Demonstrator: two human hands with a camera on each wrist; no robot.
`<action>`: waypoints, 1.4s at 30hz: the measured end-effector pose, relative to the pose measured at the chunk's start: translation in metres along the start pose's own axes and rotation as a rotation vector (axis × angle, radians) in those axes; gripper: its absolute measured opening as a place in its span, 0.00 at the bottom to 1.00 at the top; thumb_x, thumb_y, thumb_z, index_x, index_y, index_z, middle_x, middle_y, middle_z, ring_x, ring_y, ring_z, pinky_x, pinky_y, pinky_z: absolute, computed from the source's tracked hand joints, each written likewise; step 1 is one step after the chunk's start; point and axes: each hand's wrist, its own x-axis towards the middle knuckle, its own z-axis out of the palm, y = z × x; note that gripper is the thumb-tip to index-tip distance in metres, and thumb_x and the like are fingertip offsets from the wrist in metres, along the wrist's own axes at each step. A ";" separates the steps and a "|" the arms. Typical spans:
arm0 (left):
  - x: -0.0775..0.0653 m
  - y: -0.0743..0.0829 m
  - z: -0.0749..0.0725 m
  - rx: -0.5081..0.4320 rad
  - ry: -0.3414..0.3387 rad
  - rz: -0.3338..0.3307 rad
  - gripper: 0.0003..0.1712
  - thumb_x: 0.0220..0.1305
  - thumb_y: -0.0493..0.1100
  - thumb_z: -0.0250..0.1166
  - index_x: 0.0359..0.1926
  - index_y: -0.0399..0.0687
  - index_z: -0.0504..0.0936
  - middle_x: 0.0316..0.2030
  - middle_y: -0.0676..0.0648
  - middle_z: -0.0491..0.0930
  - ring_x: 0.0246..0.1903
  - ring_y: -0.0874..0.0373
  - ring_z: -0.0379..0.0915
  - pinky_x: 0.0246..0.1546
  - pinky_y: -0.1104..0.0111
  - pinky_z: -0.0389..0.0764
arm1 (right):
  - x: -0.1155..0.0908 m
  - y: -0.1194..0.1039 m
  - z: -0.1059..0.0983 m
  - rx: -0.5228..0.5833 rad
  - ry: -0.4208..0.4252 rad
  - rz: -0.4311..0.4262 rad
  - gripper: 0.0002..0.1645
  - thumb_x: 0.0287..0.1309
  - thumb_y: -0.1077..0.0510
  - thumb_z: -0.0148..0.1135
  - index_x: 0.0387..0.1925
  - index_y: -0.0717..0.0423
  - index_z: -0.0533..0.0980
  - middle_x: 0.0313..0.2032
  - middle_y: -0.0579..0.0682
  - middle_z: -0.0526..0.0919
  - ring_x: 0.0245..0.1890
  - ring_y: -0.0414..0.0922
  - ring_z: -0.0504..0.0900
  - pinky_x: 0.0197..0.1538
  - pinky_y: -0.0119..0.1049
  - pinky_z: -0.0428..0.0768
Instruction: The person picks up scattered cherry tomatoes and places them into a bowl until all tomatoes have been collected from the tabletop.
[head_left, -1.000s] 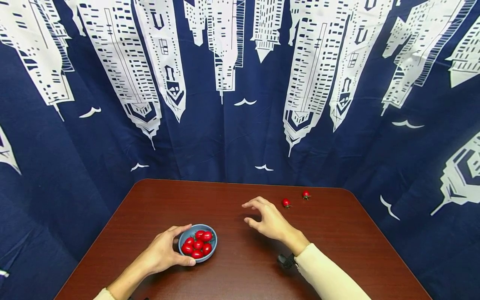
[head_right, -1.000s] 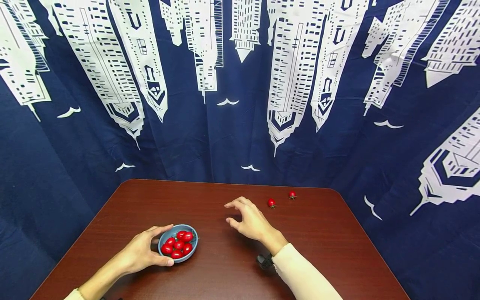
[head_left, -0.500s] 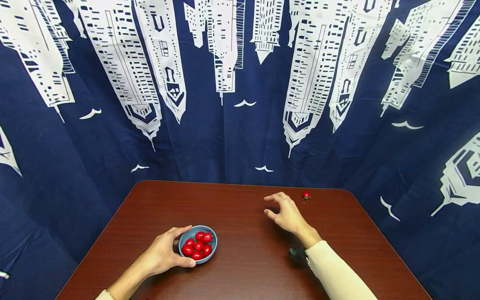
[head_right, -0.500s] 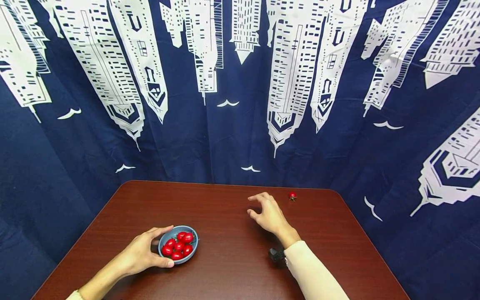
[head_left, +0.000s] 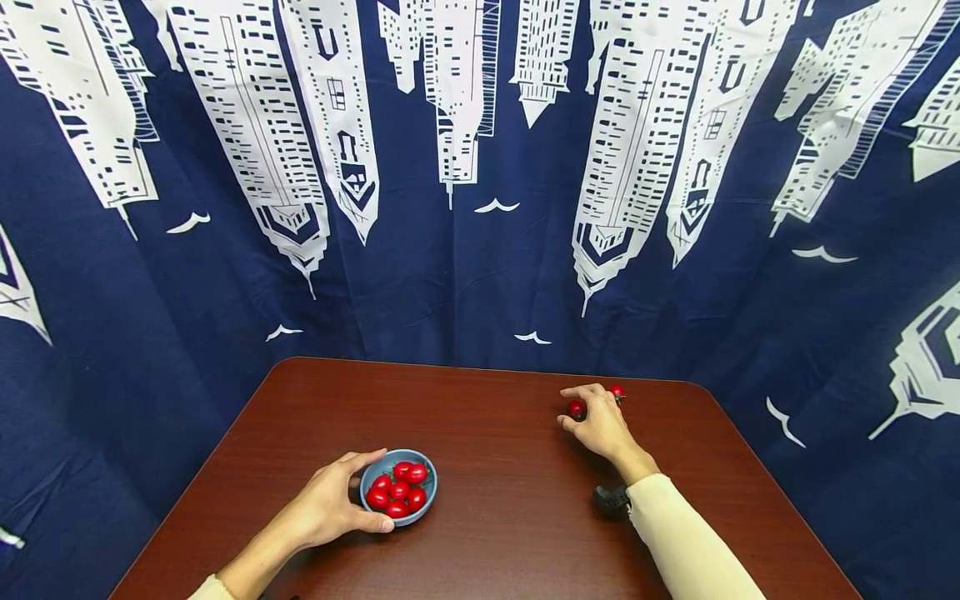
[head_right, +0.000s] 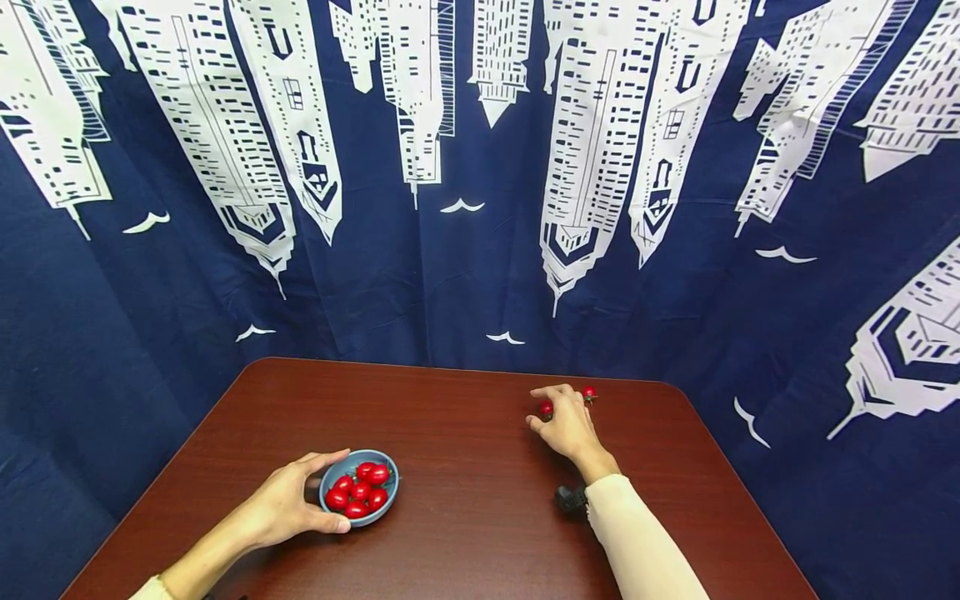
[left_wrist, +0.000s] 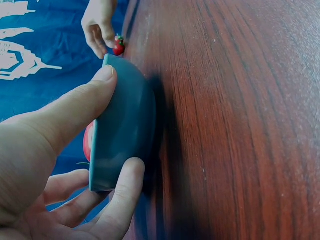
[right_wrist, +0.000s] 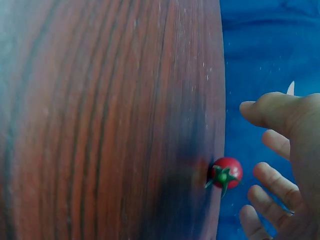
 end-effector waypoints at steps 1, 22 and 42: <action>0.000 0.000 0.000 0.000 -0.002 0.002 0.62 0.47 0.46 0.98 0.82 0.44 0.80 0.73 0.39 0.84 0.62 0.47 0.93 0.59 0.65 0.89 | 0.001 0.002 0.000 -0.001 -0.005 0.002 0.32 0.66 0.55 0.84 0.70 0.58 0.87 0.69 0.70 0.84 0.69 0.72 0.80 0.75 0.72 0.78; 0.002 -0.001 0.001 0.006 0.013 -0.014 0.62 0.45 0.47 0.99 0.82 0.46 0.81 0.72 0.40 0.85 0.62 0.45 0.93 0.66 0.46 0.90 | 0.007 0.018 0.005 0.038 -0.024 0.058 0.16 0.64 0.68 0.80 0.53 0.60 0.91 0.46 0.60 0.93 0.43 0.50 0.91 0.48 0.37 0.86; 0.000 -0.001 0.000 0.011 0.021 -0.010 0.63 0.44 0.47 0.99 0.82 0.47 0.81 0.71 0.41 0.86 0.62 0.46 0.93 0.65 0.49 0.90 | 0.000 0.000 0.015 0.077 -0.026 0.030 0.16 0.63 0.67 0.80 0.53 0.59 0.91 0.49 0.60 0.93 0.43 0.49 0.93 0.48 0.35 0.89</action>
